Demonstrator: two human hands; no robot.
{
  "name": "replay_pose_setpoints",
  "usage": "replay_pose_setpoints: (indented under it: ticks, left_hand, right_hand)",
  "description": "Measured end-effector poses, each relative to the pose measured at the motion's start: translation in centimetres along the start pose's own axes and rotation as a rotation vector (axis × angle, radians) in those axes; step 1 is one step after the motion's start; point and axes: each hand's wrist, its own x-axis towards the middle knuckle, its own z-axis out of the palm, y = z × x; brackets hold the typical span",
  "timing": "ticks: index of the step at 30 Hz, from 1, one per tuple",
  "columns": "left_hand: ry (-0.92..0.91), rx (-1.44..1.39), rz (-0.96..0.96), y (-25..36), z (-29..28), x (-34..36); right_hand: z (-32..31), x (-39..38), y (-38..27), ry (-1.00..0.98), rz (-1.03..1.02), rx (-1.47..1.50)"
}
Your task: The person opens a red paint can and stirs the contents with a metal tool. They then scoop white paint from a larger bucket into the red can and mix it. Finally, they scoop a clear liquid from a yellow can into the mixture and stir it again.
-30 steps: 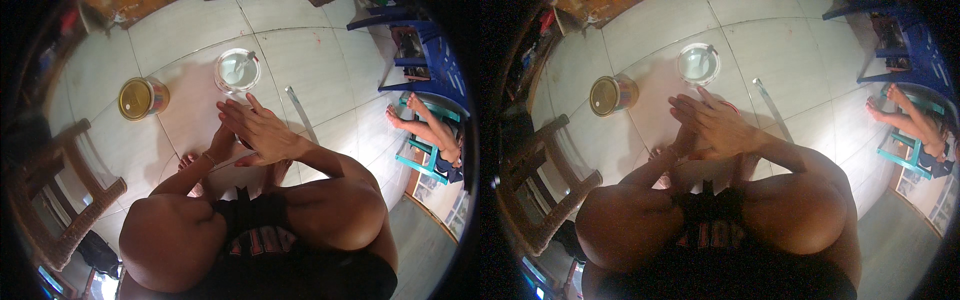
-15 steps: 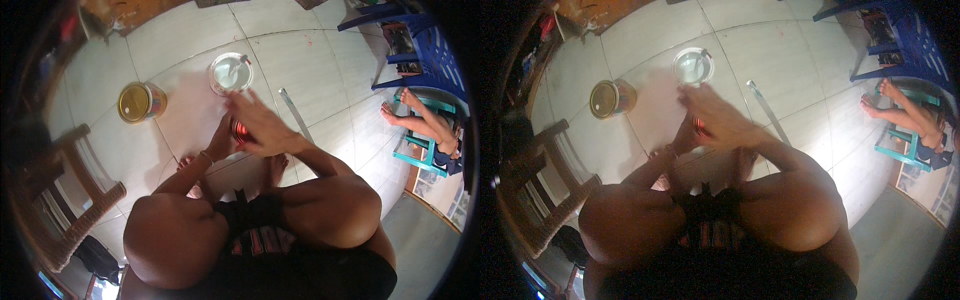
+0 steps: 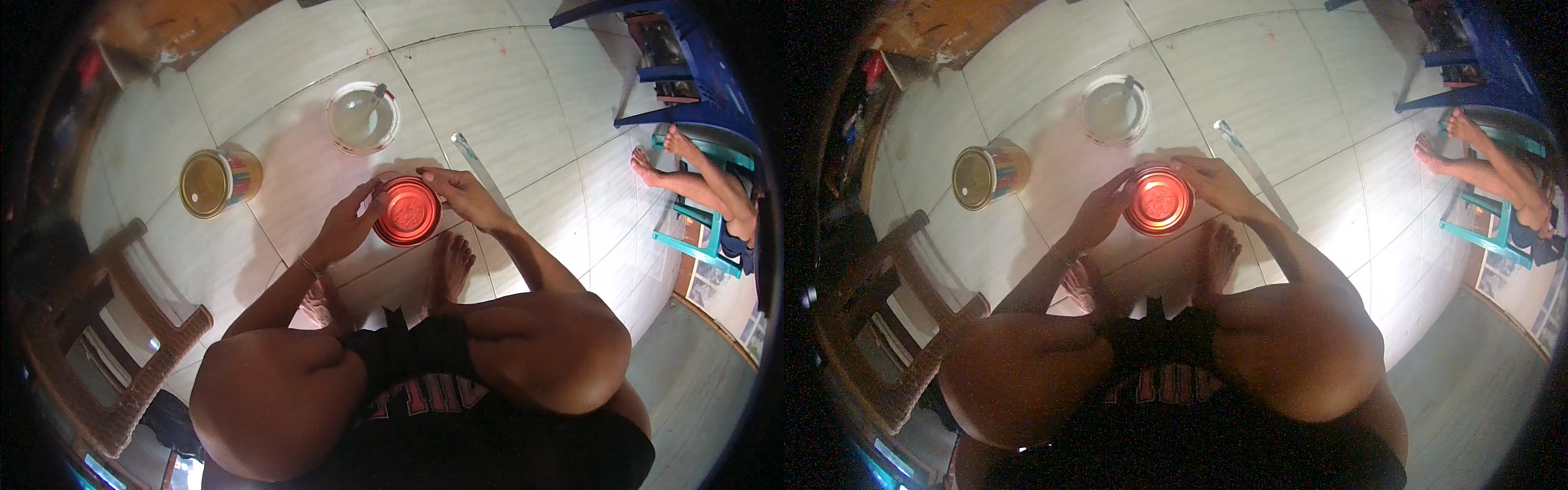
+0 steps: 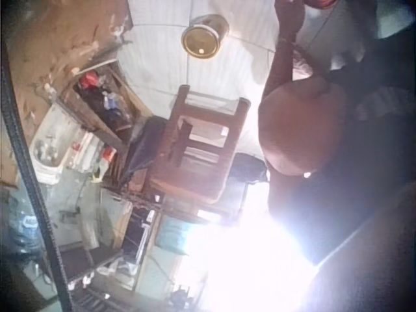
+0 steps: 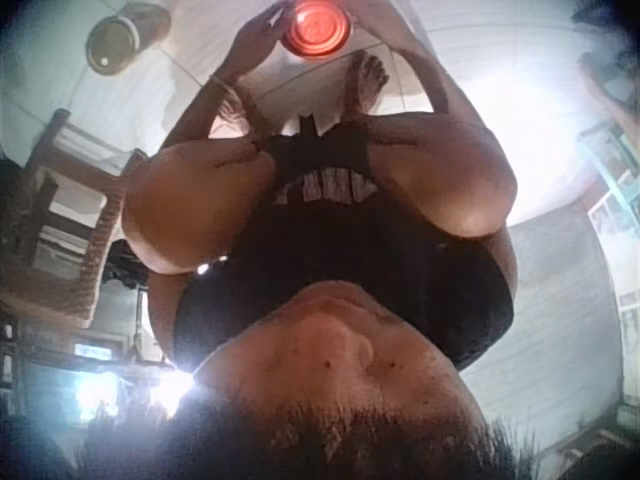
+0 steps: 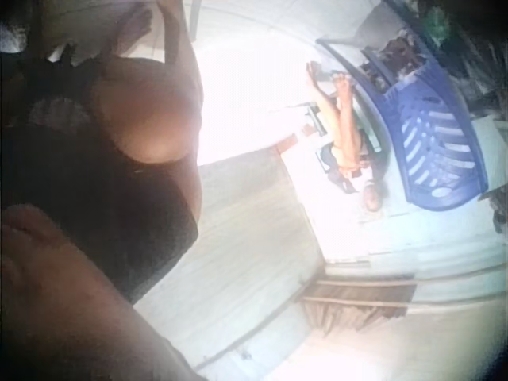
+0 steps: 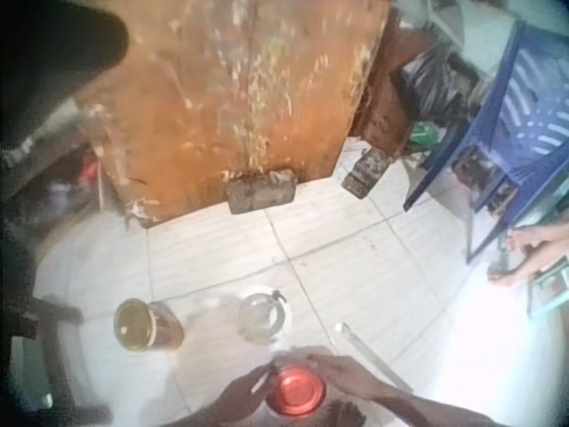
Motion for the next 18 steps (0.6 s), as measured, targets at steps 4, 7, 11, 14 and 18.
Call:
replay_pose_setpoints:
  ticks: [4, 7, 11, 14, 18]
  left_hand:
    - [0.052, -0.349, -0.064, -2.9, 1.6, 0.6]
    - [-0.002, -0.330, -0.146, -2.3, 1.2, 0.2]
    - [0.029, -0.384, -0.127, -1.4, 1.5, 0.0]
    - [0.026, -0.314, -0.024, -4.9, 1.5, 0.6]
    - [-0.205, -0.400, 0.042, -6.6, -1.8, 0.3]
  right_hand:
    - [0.6, 0.6, 0.5, -0.044, 0.013, -0.046]
    - [1.2, 1.0, 1.7, 0.029, -0.040, -0.095]
    - [1.2, 0.7, 2.7, 0.047, 0.044, -0.060]
    - [0.1, 0.9, 2.5, -0.043, 0.102, 0.064]
    - [-2.5, -0.8, 5.1, -0.097, 0.061, 0.383]
